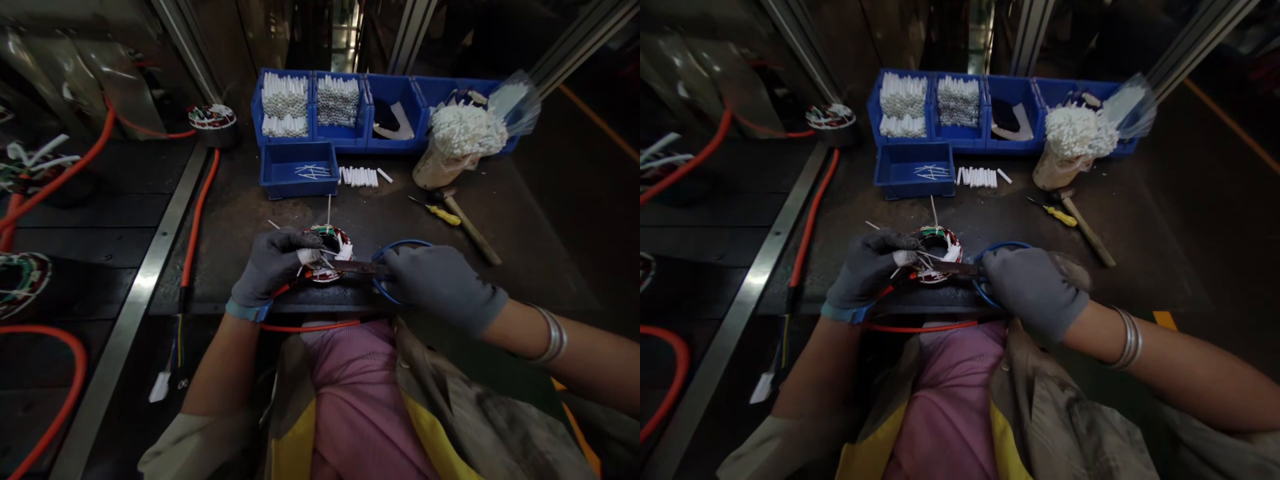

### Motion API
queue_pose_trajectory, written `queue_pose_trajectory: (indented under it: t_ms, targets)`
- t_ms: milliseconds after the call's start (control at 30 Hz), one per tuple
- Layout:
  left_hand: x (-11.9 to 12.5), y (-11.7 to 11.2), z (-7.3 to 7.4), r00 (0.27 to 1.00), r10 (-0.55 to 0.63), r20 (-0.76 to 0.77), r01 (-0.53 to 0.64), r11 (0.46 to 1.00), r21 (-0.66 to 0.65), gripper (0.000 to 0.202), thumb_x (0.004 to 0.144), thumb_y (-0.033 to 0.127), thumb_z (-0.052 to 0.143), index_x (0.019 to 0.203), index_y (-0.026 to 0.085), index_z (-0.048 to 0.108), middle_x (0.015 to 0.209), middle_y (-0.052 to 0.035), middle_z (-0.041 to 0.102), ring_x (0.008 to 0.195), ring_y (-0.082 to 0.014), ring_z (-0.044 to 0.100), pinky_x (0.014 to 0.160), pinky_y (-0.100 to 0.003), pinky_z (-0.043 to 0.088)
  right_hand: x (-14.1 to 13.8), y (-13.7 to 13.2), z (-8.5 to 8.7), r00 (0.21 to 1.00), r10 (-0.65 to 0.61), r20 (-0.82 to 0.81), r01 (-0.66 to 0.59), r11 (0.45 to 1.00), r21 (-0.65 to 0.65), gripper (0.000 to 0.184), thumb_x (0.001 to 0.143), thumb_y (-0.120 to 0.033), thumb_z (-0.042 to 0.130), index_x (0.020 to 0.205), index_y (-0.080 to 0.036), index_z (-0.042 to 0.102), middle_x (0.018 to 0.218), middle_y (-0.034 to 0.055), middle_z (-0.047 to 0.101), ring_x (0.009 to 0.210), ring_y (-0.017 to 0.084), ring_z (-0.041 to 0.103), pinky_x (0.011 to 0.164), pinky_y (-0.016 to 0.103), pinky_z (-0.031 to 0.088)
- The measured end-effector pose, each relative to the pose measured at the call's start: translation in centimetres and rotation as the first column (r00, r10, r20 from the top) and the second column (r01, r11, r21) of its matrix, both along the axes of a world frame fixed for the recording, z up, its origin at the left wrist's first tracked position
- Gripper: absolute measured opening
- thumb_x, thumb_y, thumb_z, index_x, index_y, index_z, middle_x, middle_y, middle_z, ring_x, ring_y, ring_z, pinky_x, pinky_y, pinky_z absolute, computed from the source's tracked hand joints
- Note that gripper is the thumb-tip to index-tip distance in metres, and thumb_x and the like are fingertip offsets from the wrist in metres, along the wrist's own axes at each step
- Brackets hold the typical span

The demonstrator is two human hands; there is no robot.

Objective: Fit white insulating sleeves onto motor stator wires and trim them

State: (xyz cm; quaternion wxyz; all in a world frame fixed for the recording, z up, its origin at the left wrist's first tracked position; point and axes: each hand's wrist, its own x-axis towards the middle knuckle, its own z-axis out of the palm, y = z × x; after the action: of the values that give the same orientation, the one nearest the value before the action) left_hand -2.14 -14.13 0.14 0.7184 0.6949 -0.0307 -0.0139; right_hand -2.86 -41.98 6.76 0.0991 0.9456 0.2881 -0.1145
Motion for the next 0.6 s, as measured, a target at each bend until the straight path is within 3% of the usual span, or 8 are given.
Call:
queue_pose_trajectory:
  t_ms: [167,267,467,600]
  targets:
    - [-0.7,-0.9,-1.9,0.984,0.170,-0.061,-0.176,0.979,-0.104,0.030,0.064,0.038,0.091,0.084,0.019,0.077,0.089,-0.0060,0.079,0.082,-0.0231,0.075,0.074,-0.034,0.064,0.8,-2.3,-2.1,0.969,0.035,-0.244,-0.024,0.998,0.050,0.037,0.101,-0.054,0.053,0.106,-0.021,0.069,0.087,0.0087,0.075,0.071,0.024,0.068,0.060,0.032,0.026]
    - [-1.0,-1.3,-2.4,0.975,0.210,-0.069,-0.218,0.966,-0.138,0.031,0.065,0.039,0.091,0.084,0.019,0.077,0.093,-0.0060,0.080,0.084,-0.0224,0.075,0.078,-0.035,0.064,0.4,-3.3,-2.8,0.976,-0.010,-0.220,0.013,1.000,0.014,0.041,0.101,-0.057,0.050,0.108,-0.021,0.068,0.088,0.0095,0.074,0.073,0.026,0.067,0.060,0.032,0.025]
    - [-0.5,-0.9,-1.7,0.985,0.148,-0.084,-0.157,0.982,-0.109,0.032,0.063,0.038,0.094,0.083,0.020,0.078,0.091,-0.0058,0.079,0.084,-0.0226,0.075,0.078,-0.035,0.064,-1.0,0.1,-1.0,0.994,-0.049,-0.102,0.052,0.998,0.031,0.039,0.097,-0.058,0.057,0.101,-0.020,0.065,0.091,0.0103,0.072,0.075,0.025,0.067,0.058,0.033,0.022]
    - [-0.6,-0.5,-0.3,0.994,0.028,-0.108,-0.033,0.998,-0.049,0.028,0.063,0.035,0.093,0.082,0.019,0.080,0.087,-0.0067,0.079,0.082,-0.0249,0.075,0.076,-0.037,0.064,-0.6,1.7,-0.2,0.996,-0.006,-0.088,0.009,0.999,0.034,0.023,0.098,-0.039,0.061,0.101,-0.017,0.065,0.093,0.0125,0.072,0.077,0.023,0.067,0.058,0.032,0.024]
